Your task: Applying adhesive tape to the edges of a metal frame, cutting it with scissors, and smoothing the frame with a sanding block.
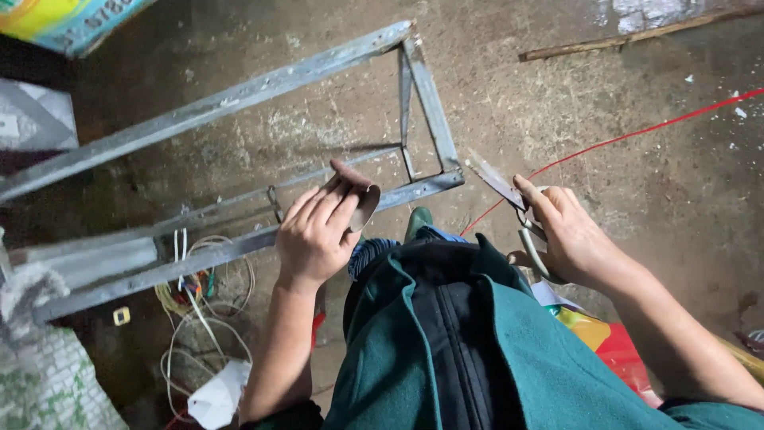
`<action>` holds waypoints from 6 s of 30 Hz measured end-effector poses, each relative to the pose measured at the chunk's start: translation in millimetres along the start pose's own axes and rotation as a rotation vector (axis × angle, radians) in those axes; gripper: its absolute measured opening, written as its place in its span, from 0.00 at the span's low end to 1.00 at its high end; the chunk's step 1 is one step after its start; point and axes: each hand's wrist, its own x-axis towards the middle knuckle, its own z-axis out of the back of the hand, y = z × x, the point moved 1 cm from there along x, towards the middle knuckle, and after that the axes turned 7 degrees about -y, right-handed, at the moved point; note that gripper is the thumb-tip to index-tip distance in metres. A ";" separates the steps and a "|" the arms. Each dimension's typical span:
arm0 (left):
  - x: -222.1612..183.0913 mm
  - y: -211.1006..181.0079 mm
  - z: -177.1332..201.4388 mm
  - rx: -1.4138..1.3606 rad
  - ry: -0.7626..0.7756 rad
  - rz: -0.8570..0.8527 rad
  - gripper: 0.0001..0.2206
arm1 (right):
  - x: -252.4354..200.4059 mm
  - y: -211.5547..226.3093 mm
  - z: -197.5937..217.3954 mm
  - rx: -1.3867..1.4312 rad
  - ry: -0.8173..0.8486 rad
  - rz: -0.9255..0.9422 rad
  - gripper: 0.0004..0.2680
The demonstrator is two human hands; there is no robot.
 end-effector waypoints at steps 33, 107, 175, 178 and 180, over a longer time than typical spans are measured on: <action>2.1 -5.8 -2.3 0.065 -0.033 -0.009 0.12 | -9.6 21.8 6.3 -0.554 -0.299 0.065 0.30; 16.3 -13.8 10.9 0.024 0.050 0.045 0.13 | 61.9 -22.7 77.8 -0.508 -0.112 0.664 0.30; 16.5 -7.4 4.9 0.064 -0.113 -0.071 0.11 | -43.0 109.8 -9.9 -0.610 -0.348 -0.135 0.24; 17.1 -7.7 6.3 0.065 -0.117 -0.073 0.11 | -42.9 104.6 -14.1 -0.574 -0.355 -0.150 0.23; 17.5 -7.5 7.1 0.055 -0.110 -0.070 0.10 | -43.7 89.5 -20.1 -0.199 -0.301 -0.247 0.21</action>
